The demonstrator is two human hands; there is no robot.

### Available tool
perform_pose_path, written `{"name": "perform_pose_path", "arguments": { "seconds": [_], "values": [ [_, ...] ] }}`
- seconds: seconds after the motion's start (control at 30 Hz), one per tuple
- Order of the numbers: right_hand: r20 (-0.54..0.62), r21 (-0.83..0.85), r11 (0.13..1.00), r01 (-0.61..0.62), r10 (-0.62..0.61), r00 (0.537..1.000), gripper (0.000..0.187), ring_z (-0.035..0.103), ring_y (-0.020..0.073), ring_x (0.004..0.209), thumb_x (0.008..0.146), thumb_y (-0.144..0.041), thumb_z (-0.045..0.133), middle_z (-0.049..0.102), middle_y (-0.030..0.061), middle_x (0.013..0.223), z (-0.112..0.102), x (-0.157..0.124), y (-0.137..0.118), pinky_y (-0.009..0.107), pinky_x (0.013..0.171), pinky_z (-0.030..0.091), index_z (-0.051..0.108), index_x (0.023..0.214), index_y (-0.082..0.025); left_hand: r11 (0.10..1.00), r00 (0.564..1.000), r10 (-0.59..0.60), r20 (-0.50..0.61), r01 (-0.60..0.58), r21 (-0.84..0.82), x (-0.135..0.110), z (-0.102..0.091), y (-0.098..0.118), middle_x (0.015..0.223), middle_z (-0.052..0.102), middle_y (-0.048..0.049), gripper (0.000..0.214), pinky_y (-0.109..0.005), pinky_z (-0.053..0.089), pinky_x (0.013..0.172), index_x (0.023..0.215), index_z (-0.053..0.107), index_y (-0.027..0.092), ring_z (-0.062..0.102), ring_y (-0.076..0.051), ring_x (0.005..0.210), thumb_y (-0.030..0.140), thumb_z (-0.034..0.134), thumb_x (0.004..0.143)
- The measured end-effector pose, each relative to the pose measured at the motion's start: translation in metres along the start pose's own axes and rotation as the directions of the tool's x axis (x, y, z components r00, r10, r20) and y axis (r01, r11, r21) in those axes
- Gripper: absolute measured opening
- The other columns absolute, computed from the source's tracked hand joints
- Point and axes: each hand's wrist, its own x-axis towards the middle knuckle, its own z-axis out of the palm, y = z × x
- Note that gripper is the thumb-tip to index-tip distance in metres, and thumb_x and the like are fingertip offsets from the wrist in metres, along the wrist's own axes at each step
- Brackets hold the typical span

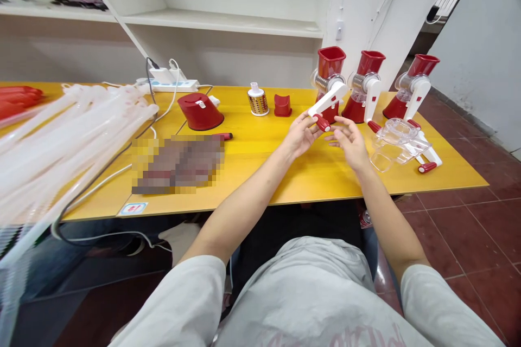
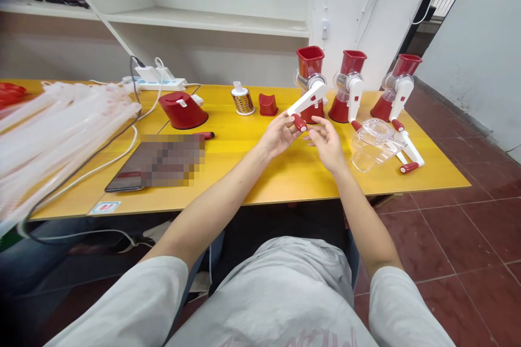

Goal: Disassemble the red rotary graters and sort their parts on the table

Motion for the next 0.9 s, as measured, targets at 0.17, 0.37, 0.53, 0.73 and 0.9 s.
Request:
{"name": "perform_pose_path", "arguments": {
  "seconds": [0.17, 0.37, 0.53, 0.73, 0.9],
  "values": [
    [-0.093, 0.092, 0.988, -0.125, 0.134, 0.987, 0.082, 0.09, 0.0312, 0.135, 0.094, -0.1, 0.088, 0.092, 0.0094, 0.144, -0.008, 0.008, 0.004, 0.047, 0.106, 0.077, 0.069, 0.144, -0.038, 0.998, 0.997, -0.056, 0.046, 0.056, -0.008, -0.01, 0.003, -0.003, 0.107, 0.089, 0.0005, 0.036, -0.037, 0.07, 0.1, 0.117, 0.08, 0.021, 0.086, -0.018, 0.093, 0.006, 0.083, 0.084],
    [-0.076, 0.246, 0.959, -0.139, 0.163, 0.984, 0.086, 0.09, 0.0291, 0.134, 0.083, -0.095, 0.105, 0.094, 0.0083, 0.141, 0.004, 0.006, 0.0, 0.041, 0.102, 0.076, 0.072, 0.135, -0.035, 0.989, 0.967, -0.146, 0.209, 0.138, 0.051, -0.02, 0.0, -0.012, 0.103, 0.087, 0.0034, 0.066, -0.039, 0.071, 0.093, 0.125, 0.076, 0.024, 0.091, -0.023, 0.096, 0.007, 0.091, 0.063],
    [-0.097, 0.337, 0.925, -0.174, 0.218, 0.971, 0.094, 0.085, 0.0206, 0.094, 0.064, -0.092, 0.12, 0.088, 0.0007, 0.105, 0.005, 0.011, 0.0, 0.03, 0.072, 0.067, 0.068, 0.116, -0.031, 0.98, 0.933, -0.176, 0.313, 0.136, 0.146, -0.024, -0.005, -0.023, 0.102, 0.085, 0.0047, 0.076, -0.043, 0.069, 0.102, 0.133, 0.071, 0.027, 0.093, -0.025, 0.1, 0.009, 0.098, 0.064],
    [-0.105, 0.422, 0.888, -0.18, 0.245, 0.964, 0.097, 0.074, 0.0143, 0.075, 0.057, -0.073, 0.13, 0.08, -0.0047, 0.09, 0.004, 0.011, 0.001, 0.022, 0.056, 0.054, 0.064, 0.111, -0.03, 0.974, 0.899, -0.198, 0.39, 0.134, 0.184, -0.025, -0.009, -0.029, 0.11, 0.088, 0.0029, 0.086, -0.044, 0.068, 0.106, 0.142, 0.067, 0.028, 0.093, -0.023, 0.102, 0.012, 0.107, 0.068],
    [-0.121, 0.43, 0.89, -0.154, 0.226, 0.967, 0.093, 0.067, 0.0127, 0.065, 0.061, -0.065, 0.129, 0.077, -0.0074, 0.084, 0.003, 0.008, 0.0, 0.022, 0.052, 0.051, 0.059, 0.113, -0.031, 0.968, 0.882, -0.188, 0.431, 0.091, 0.236, -0.025, -0.013, -0.034, 0.112, 0.091, -0.0003, 0.098, -0.044, 0.07, 0.108, 0.144, 0.062, 0.028, 0.093, -0.024, 0.103, 0.028, 0.126, 0.069]
  ]
}}
